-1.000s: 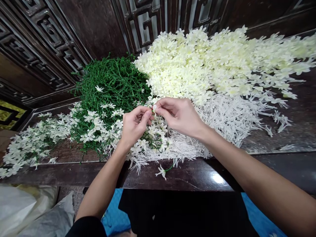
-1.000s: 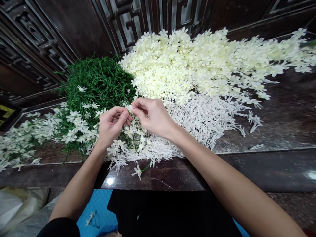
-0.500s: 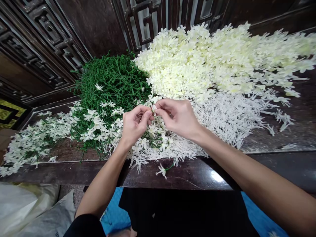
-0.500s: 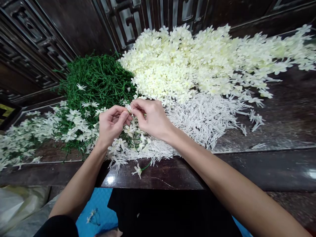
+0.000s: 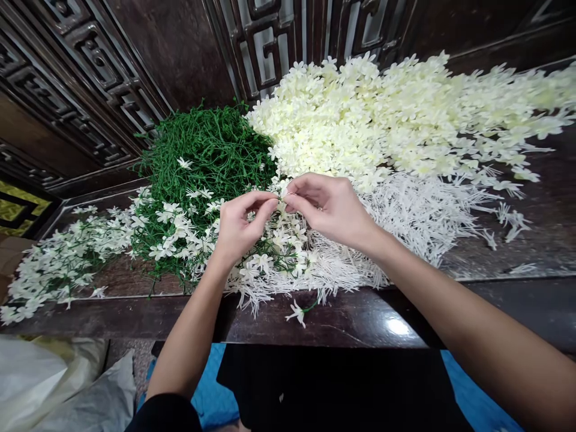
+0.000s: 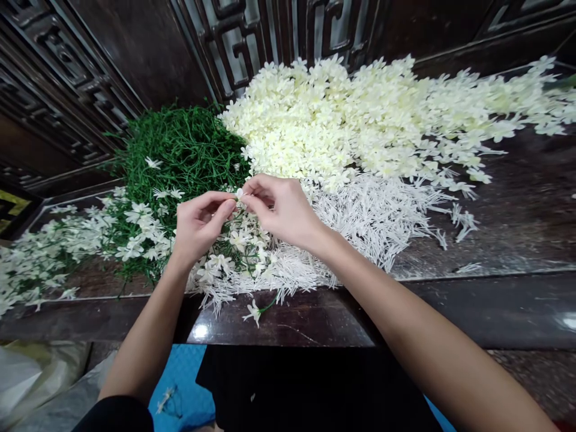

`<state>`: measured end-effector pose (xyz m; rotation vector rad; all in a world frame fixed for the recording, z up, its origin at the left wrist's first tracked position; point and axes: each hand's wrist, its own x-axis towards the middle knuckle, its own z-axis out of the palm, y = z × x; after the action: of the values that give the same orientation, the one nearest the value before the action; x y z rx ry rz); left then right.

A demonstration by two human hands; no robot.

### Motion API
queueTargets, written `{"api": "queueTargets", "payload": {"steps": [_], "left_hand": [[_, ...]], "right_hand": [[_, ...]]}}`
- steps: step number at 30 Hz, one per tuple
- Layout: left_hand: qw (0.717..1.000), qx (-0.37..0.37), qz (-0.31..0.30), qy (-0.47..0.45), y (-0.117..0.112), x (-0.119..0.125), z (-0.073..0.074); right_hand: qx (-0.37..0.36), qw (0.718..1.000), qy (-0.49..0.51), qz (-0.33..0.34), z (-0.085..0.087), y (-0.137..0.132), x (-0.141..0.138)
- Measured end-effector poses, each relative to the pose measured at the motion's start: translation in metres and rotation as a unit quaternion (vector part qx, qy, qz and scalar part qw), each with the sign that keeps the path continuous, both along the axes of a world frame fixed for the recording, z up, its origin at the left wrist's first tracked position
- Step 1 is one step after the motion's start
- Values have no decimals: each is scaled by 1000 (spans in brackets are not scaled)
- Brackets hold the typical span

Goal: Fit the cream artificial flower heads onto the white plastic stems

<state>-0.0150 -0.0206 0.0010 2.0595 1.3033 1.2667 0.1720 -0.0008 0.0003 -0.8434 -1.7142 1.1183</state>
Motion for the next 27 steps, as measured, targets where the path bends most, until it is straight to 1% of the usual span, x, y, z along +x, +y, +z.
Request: {"api": "queueTargets", "payload": {"steps": [2,5,9,12,15,18,20,21,22,24,26,27], "left_hand": [[1000,8,18,-19,1,-4,4],[994,15,47,-101,5,-10,8],[976,-17,46,-214,10,-17,9],[965,-45,51,-252,12,-21,8],[966,-48,85,-238,14,-25,6],[972,-13,144,-187,16,-28,3],[977,20,177,-118,18,-30,1],[979,32,186,-72,19,-32,-1],[981,41,186,-22,20,-33,-3],[982,40,162,84,21,-37,-8],[973,19,127,189,23,-41,-14],[964,5,115,239,23,-43,-18]], "right_hand": [[-23,1000,9,-3,3,1,2],[-44,999,24,-22,6,2,4],[-68,997,23,-11,9,2,5],[-61,998,0,31,9,3,7],[-47,990,-63,114,8,3,7],[-22,978,-100,181,6,3,7],[0,974,-106,200,5,3,6],[6,975,-102,199,5,3,7],[8,978,-93,188,5,3,7],[-1,987,-68,147,6,5,8],[-8,995,-48,90,7,6,10],[-9,997,-43,63,8,7,11]]}}
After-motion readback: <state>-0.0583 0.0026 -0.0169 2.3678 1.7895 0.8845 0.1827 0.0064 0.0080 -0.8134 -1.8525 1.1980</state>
